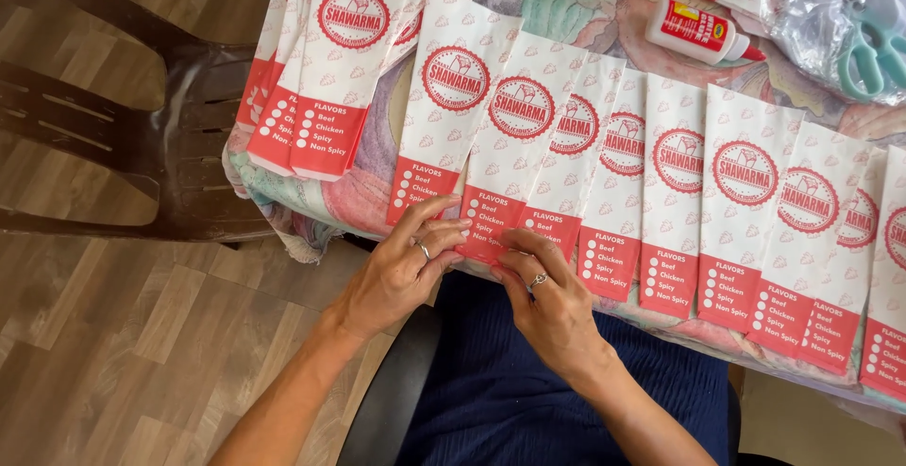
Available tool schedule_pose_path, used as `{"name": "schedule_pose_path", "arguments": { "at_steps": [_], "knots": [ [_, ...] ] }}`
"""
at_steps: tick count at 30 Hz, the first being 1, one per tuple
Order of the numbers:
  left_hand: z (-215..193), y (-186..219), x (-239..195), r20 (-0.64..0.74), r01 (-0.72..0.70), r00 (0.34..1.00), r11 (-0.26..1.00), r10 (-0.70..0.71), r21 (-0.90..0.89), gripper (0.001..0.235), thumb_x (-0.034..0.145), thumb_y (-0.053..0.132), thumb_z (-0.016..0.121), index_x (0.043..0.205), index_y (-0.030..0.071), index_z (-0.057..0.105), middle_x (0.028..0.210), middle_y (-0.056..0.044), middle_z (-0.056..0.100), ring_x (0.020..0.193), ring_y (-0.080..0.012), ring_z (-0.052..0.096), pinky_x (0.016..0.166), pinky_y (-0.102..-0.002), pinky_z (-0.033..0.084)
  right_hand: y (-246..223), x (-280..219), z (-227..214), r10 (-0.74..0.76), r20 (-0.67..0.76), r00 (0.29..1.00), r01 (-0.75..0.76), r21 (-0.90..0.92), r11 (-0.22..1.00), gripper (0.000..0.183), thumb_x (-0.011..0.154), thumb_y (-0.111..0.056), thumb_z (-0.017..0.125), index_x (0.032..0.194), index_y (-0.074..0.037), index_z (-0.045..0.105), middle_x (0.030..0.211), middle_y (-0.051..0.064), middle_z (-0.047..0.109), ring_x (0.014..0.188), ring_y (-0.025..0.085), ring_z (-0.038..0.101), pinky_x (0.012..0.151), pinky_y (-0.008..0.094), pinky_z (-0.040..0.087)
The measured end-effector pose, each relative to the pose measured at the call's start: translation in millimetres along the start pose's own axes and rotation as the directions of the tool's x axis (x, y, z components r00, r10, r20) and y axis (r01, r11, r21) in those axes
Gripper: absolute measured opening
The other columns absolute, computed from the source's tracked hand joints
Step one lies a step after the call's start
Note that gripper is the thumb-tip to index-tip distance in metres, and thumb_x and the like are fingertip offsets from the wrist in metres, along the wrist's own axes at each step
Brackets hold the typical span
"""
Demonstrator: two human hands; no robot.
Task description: Assembling paper bags by applying glue to the edges of paper templates and folding them into shape.
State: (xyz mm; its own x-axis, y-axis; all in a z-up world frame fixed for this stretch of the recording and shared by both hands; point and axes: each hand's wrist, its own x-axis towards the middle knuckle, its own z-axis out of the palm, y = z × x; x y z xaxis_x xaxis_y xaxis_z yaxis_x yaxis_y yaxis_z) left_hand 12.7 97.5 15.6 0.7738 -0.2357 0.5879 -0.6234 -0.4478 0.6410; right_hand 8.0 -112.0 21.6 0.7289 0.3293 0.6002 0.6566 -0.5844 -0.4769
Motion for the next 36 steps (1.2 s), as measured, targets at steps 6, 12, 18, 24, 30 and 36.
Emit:
{"name": "schedule_pose_path", "arguments": {
  "at_steps": [6,12,18,24,30,36],
  "knots": [
    [1,-8,0,0.020,0.008,1.000,0.995,-0.006,-0.096,0.006,0.093,-0.001,0.070,0.093,-0.004,0.074,0.137,-0.018,0.058,0.110,-0.0306,0.074,0.096,-0.041,0.060,-3,3,-1,-0.015,0.020,1.000,0.014,0.034,0.999,0.004,0.093,0.001,0.071,0.093,0.001,0.074,0.111,0.013,0.071,0.103,0.033,0.073,0.092,0.043,0.060],
    [5,-7,2,0.028,0.013,1.000,1.000,-0.013,-0.012,0.012,0.098,0.004,0.065,0.093,-0.006,0.069,0.138,-0.019,0.055,0.109,-0.0304,0.073,0.098,-0.042,0.059,0,7,3,0.042,0.022,0.999,-0.043,0.057,0.997,0.010,0.098,-0.001,0.065,0.090,0.005,0.069,0.108,0.014,0.068,0.101,0.034,0.072,0.092,0.044,0.059],
    [15,-1,7,-0.061,0.132,0.990,0.991,-0.130,0.032,0.013,0.089,-0.001,0.072,0.082,0.000,0.061,0.124,-0.014,0.057,0.107,-0.0298,0.073,0.093,-0.041,0.060,0,12,6,0.156,-0.006,0.988,-0.153,0.161,0.975,0.014,0.088,0.001,0.075,0.077,0.002,0.067,0.097,0.010,0.067,0.090,0.030,0.074,0.097,0.043,0.057],
    [36,11,3,-0.251,0.201,0.955,0.967,-0.157,0.159,0.008,0.094,0.000,0.062,0.099,0.003,0.057,0.121,-0.016,0.056,0.110,-0.0368,0.068,0.095,-0.043,0.057,-6,26,-2,0.229,0.028,0.973,-0.230,0.183,0.956,0.015,0.078,0.005,0.080,0.073,0.001,0.066,0.093,0.010,0.068,0.085,0.030,0.073,0.091,0.044,0.058],
    [39,12,1,-0.307,0.233,0.933,0.966,-0.190,0.111,0.018,0.096,0.008,0.071,0.106,0.004,0.057,0.120,-0.014,0.054,0.116,-0.0361,0.065,0.099,-0.044,0.054,2,24,-4,0.268,0.068,0.961,-0.277,0.255,0.927,0.018,0.076,0.005,0.080,0.078,-0.002,0.064,0.092,0.012,0.069,0.093,0.034,0.074,0.110,0.051,0.046],
    [43,20,3,-0.332,0.293,0.909,0.953,-0.253,0.073,0.027,0.092,0.009,0.076,0.108,0.005,0.055,0.116,-0.011,0.054,0.110,-0.0324,0.068,0.098,-0.041,0.056,-4,30,0,0.290,0.058,0.955,-0.295,0.220,0.930,0.021,0.079,-0.005,0.085,0.082,-0.002,0.064,0.094,0.013,0.070,0.093,0.035,0.074,0.110,0.052,0.046]
  ]
}}
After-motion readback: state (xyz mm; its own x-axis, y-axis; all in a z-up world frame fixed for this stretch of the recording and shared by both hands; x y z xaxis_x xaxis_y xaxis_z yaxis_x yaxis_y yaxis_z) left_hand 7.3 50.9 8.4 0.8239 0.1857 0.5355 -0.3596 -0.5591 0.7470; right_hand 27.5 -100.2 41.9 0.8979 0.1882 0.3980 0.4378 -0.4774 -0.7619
